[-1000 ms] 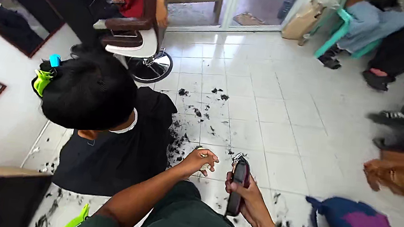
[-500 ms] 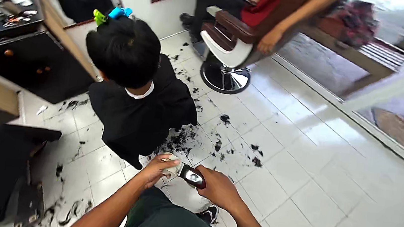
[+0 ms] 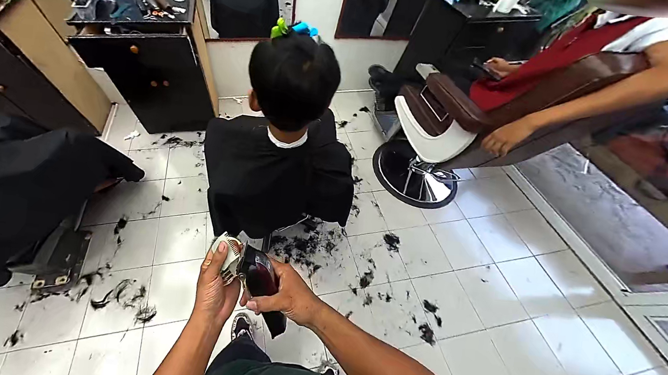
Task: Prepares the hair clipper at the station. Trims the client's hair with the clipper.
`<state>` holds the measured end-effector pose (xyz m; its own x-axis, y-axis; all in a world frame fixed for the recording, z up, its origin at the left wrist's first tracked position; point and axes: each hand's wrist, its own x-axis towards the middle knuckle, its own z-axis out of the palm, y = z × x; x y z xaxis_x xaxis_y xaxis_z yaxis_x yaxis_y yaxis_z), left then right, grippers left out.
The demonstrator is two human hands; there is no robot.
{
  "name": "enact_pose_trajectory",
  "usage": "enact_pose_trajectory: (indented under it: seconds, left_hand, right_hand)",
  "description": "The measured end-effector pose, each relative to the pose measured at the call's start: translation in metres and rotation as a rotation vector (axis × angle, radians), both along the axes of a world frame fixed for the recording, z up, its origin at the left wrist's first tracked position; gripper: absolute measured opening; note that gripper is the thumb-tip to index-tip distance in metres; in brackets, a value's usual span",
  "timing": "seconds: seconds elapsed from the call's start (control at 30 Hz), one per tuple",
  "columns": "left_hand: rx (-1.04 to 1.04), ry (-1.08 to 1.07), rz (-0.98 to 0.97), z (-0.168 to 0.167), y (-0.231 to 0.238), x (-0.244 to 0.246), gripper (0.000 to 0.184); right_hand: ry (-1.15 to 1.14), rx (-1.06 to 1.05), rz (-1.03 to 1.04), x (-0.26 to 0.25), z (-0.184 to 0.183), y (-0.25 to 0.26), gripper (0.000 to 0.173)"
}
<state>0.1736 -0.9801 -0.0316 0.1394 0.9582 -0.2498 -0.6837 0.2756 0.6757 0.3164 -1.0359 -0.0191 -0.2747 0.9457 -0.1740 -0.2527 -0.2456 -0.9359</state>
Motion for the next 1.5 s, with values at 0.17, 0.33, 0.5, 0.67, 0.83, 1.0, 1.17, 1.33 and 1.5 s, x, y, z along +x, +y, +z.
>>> enact_pose_trajectory:
  seconds: [0.17, 0.33, 0.5, 0.67, 0.83, 1.0, 1.17, 1.33, 1.5]
  left_hand:
    - [-0.004, -0.01, 0.013, 0.006, 0.024, -0.041, 0.021]
    - [0.202, 0.044, 0.094, -0.004, 0.06, -0.096, 0.02]
    - [0.275, 0.409, -0.027, -0.003, 0.058, -0.077, 0.04]
    - [0.298, 0.461, -0.232, 0.009, 0.066, -0.054, 0.022]
    - [0.381, 0.501, -0.342, 0.006, 0.081, -0.046, 0.021]
    - [0.401, 0.726, -0.362, 0.007, 0.095, -0.021, 0.007]
    - [0.478, 0.948, -0.495, 0.019, 0.116, 0.013, 0.007]
    - [0.516, 1.043, -0.587, 0.029, 0.123, 0.054, 0.013]
    - [0.335, 0.91, -0.599, 0.028, 0.127, 0.085, 0.009]
  right_hand:
    - [0.058, -0.12, -0.09, -0.036, -0.006, 0.016, 0.05]
    - [0.444, -0.099, -0.276, -0.048, -0.022, 0.027, 0.067]
    - [0.517, -0.055, -0.272, -0.042, -0.014, 0.034, 0.073]
    - [0.28, -0.032, -0.351, -0.044, 0.0, 0.038, 0.054]
    - [0.018, -0.046, -0.42, -0.037, 0.004, 0.038, 0.058]
    - [-0.429, -0.027, -0.392, -0.011, 0.007, 0.037, 0.066]
    - [-1.072, -0.154, -0.203, 0.037, 0.029, 0.054, 0.067]
    - [-1.154, -0.104, -0.093, 0.083, 0.03, 0.071, 0.082]
    - [-1.032, -0.043, -0.134, 0.11, 0.023, 0.08, 0.081]
